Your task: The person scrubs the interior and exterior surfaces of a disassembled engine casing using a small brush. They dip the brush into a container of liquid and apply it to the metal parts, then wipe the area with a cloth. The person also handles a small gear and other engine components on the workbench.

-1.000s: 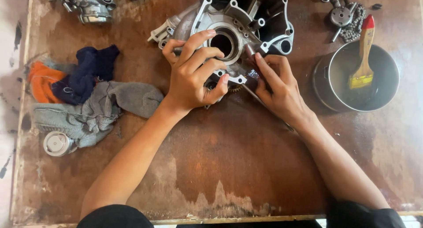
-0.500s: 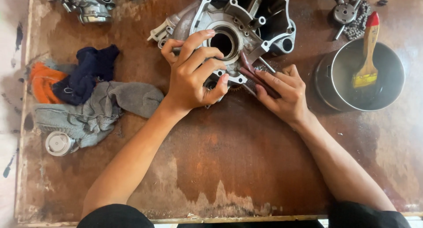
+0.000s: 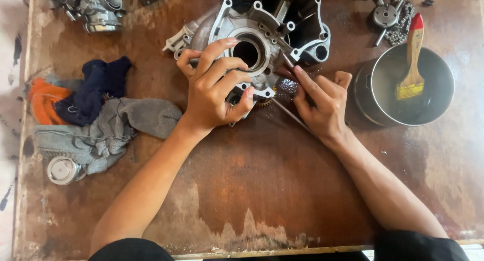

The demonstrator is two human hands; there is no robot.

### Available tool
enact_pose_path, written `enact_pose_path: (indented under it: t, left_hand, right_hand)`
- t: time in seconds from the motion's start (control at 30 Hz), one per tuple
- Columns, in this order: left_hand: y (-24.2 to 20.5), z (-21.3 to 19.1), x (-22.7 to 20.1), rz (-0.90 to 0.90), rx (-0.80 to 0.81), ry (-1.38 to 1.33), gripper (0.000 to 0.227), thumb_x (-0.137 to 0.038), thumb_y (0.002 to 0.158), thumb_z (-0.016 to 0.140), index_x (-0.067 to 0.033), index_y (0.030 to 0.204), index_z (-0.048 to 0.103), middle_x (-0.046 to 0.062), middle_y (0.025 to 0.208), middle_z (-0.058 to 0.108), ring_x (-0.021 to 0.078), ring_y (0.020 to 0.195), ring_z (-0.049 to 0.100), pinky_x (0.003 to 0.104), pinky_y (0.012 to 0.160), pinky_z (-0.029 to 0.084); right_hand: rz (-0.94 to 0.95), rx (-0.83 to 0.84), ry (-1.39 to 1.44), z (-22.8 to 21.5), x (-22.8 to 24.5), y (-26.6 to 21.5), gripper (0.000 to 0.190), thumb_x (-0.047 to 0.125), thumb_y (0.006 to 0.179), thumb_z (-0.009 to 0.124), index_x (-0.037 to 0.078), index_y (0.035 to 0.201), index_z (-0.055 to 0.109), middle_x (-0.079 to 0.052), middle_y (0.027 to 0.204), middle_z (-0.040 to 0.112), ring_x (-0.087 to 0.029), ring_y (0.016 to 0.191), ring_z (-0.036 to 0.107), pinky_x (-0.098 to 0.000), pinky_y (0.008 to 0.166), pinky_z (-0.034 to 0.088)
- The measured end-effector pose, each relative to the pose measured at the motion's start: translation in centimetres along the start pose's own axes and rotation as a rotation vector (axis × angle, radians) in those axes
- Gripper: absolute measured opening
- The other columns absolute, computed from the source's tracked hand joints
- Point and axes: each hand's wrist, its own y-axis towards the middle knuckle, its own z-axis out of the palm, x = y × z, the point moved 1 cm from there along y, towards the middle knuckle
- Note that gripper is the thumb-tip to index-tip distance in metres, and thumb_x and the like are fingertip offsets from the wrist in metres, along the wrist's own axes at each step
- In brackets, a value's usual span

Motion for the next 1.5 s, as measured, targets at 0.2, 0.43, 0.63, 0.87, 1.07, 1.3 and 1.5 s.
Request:
enact_pose_path:
  t: [0.2, 0.43, 0.63, 0.87, 1.07, 1.3, 1.5]
  left_hand:
    - [-0.2, 0.1, 0.0, -0.002, 0.005, 0.002, 0.025, -0.034, 0.096, 0.065, -0.0154, 0.082, 0.074, -0.002, 0.103, 0.073, 0.0206, 0.135, 0.055, 0.045, 0.110, 0.023]
    - [0.1, -0.2, 0.0, -0.001, 0.011, 0.008, 0.023, -0.033, 0.095, 0.066, -0.0149, 0.083, 0.074, -0.001, 0.104, 0.073, 0.0208, 0.135, 0.055, 0.045, 0.109, 0.024]
    - [0.1, -0.1, 0.0, 0.002, 0.006, 0.014, 0.022, -0.033, 0.094, 0.066, -0.0150, 0.083, 0.074, -0.001, 0.102, 0.073, 0.0207, 0.134, 0.056, 0.045, 0.109, 0.024]
    - [0.1, 0.0, -0.3, 0.000, -0.005, 0.011, 0.023, -0.033, 0.094, 0.066, -0.0151, 0.081, 0.073, -0.002, 0.101, 0.073, 0.0208, 0.134, 0.056, 0.045, 0.109, 0.024]
    - [0.2, -0.1, -0.2, -0.016, 0.000, 0.003, 0.023, -0.034, 0.094, 0.066, -0.0150, 0.082, 0.072, -0.001, 0.100, 0.072, 0.0207, 0.133, 0.056, 0.045, 0.109, 0.024]
    - [0.3, 0.1, -0.1, -0.012, -0.020, 0.013, 0.023, -0.033, 0.094, 0.066, -0.0152, 0.081, 0.072, -0.001, 0.100, 0.072, 0.0206, 0.132, 0.056, 0.046, 0.109, 0.024]
    - [-0.3, -0.1, -0.6, -0.026, 0.009, -0.011, 0.024, -0.033, 0.094, 0.065, -0.0151, 0.080, 0.073, -0.001, 0.099, 0.072, 0.0210, 0.132, 0.057, 0.046, 0.110, 0.024]
  right_hand:
    - [-0.052, 0.052, 0.092, -0.2, -0.4, -0.1, 0.041, 0.002, 0.089, 0.076, 0.007, 0.130, 0.073, -0.001, 0.066, 0.048, -0.017, 0.059, 0.041, -0.0383, 0.081, 0.030]
    - [-0.024, 0.023, 0.023, -0.1, -0.1, 0.2, 0.041, 0.000, 0.090, 0.076, 0.008, 0.130, 0.074, -0.002, 0.069, 0.048, -0.018, 0.063, 0.043, -0.0388, 0.083, 0.029]
    - [-0.025, 0.004, 0.039, -0.1, 0.5, 0.8, 0.034, 0.005, 0.092, 0.081, 0.005, 0.125, 0.074, 0.000, 0.072, 0.051, -0.016, 0.068, 0.047, -0.0386, 0.081, 0.028]
    - [-0.080, -0.003, 0.069, 0.2, -0.2, 0.9, 0.034, 0.002, 0.089, 0.080, 0.004, 0.123, 0.075, -0.001, 0.071, 0.052, -0.018, 0.071, 0.047, -0.0376, 0.080, 0.029]
    - [0.035, -0.080, -0.012, 0.3, 0.3, 1.2, 0.037, -0.001, 0.090, 0.078, 0.005, 0.127, 0.075, 0.000, 0.076, 0.057, -0.019, 0.077, 0.051, -0.0370, 0.086, 0.033]
    - [-0.018, -0.094, 0.046, 0.7, 0.2, 1.4, 0.034, 0.000, 0.089, 0.079, 0.005, 0.123, 0.074, 0.000, 0.070, 0.056, -0.018, 0.072, 0.050, -0.0370, 0.082, 0.032]
    - [-0.054, 0.026, 0.113, 0.5, 0.2, 1.1, 0.037, 0.002, 0.092, 0.079, 0.006, 0.128, 0.073, -0.002, 0.074, 0.061, -0.019, 0.072, 0.050, -0.0354, 0.081, 0.033]
